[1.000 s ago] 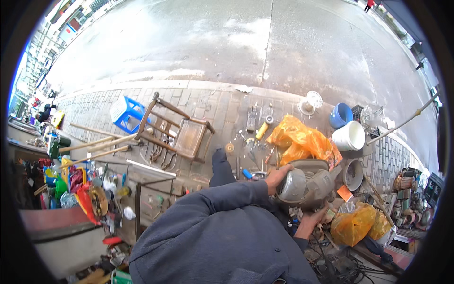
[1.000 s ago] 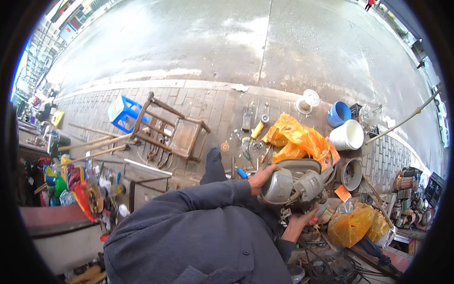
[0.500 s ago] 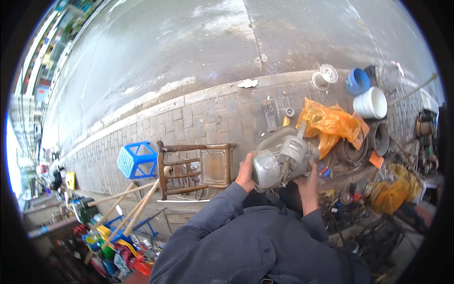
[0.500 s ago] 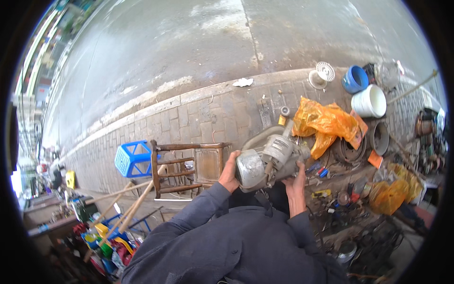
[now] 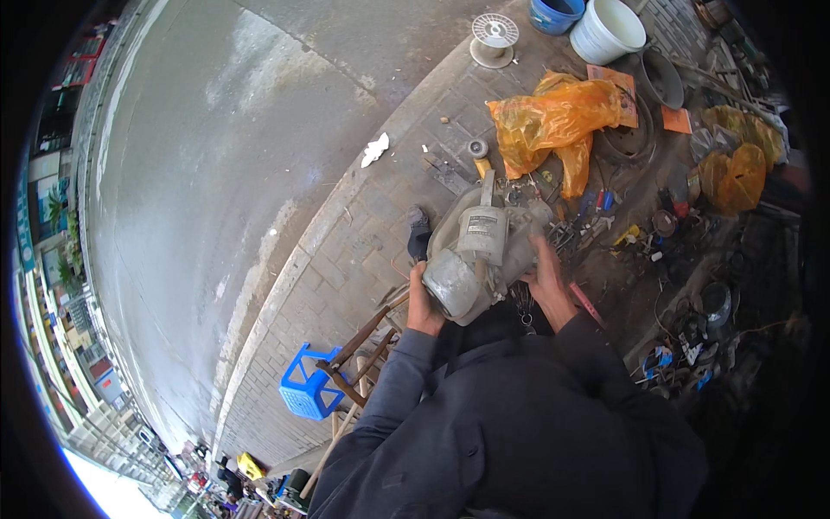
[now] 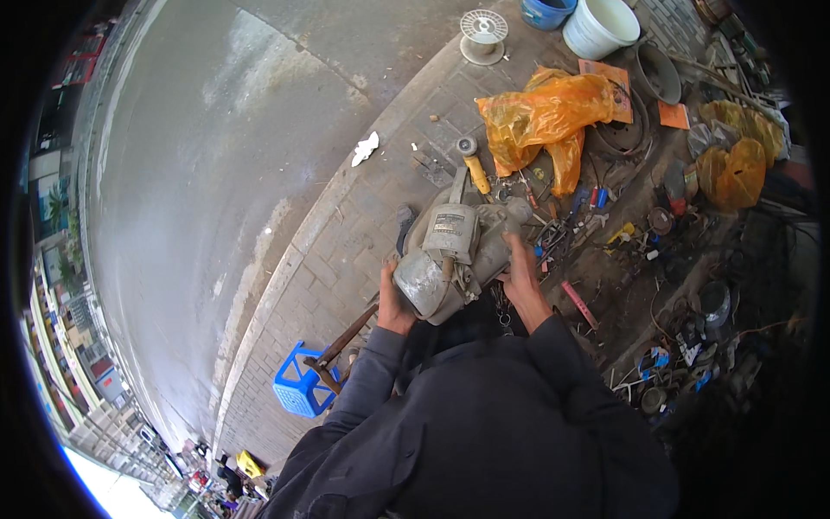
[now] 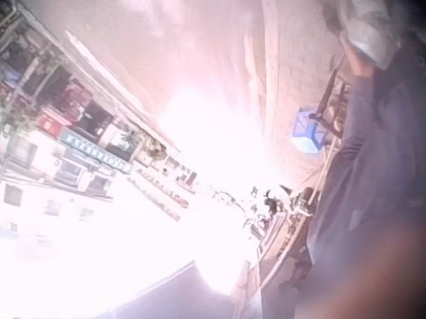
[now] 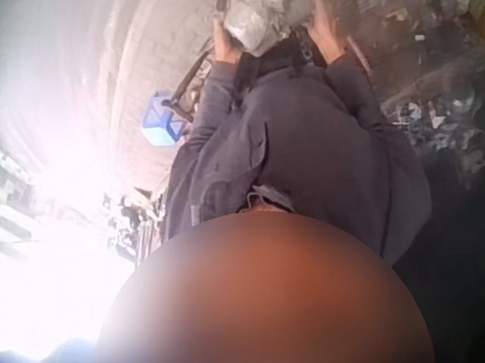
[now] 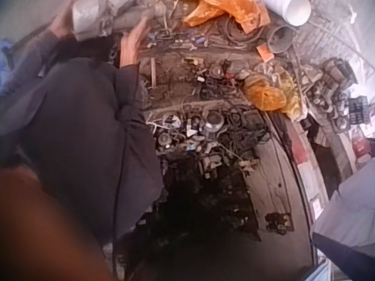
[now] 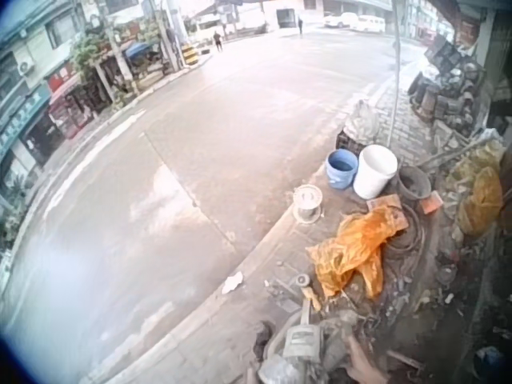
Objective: The person retrieves a motor from a cluttered scrap pile, carries it to a workbench, and disassembles it using a screwdriver and hammer. The person removes the end cover, separates the housing, and extracts the rotor, placing components on the bench.
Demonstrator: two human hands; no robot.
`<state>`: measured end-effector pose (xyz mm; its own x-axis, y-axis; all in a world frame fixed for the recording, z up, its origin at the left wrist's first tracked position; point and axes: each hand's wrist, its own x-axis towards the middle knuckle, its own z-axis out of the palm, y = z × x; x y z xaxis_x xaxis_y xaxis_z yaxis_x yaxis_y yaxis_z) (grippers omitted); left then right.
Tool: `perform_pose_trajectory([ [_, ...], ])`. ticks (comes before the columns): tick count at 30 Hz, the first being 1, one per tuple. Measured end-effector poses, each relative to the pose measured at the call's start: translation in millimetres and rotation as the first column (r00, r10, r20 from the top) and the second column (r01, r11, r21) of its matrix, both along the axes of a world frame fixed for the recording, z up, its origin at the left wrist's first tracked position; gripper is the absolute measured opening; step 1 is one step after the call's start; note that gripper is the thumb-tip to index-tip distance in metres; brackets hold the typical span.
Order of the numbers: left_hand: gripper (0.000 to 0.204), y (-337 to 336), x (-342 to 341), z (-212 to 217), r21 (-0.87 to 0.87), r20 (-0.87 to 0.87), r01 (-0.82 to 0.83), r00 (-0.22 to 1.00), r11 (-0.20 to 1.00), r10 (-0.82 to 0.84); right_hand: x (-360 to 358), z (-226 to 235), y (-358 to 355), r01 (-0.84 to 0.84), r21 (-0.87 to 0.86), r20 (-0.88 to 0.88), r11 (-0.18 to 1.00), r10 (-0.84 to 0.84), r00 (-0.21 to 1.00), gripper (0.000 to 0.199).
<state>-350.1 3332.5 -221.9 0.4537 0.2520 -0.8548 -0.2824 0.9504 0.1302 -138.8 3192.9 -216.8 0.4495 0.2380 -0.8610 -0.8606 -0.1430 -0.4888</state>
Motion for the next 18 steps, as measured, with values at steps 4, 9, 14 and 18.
perform_pose_trajectory([
  [4,0.061,41.6,26.3,-53.4,-0.02,0.023,0.202,0.979,0.979,-0.202,-9.9,-36.0,7.7,0.225,-0.067,0.065,0.972,-0.221,0.973,0.056],
  [9,0.061,60.3,41.3,-128.7,-0.148,0.068,0.381,0.924,0.913,-0.375,-26.8,-108.9,-7.9,0.381,-0.108,0.036,0.918,-0.379,0.925,0.081],
  [14,0.06,48.3,47.6,-223.0,-0.147,0.058,0.499,0.867,0.854,-0.496,-61.6,-211.3,-44.9,0.49,-0.219,0.002,0.844,-0.502,0.865,0.085],
  [18,0.06,28.6,49.9,-312.3,-0.207,-0.057,0.599,0.782,0.773,-0.621,-91.8,-313.3,-76.1,0.571,-0.34,-0.033,0.747,-0.616,0.787,0.087],
])
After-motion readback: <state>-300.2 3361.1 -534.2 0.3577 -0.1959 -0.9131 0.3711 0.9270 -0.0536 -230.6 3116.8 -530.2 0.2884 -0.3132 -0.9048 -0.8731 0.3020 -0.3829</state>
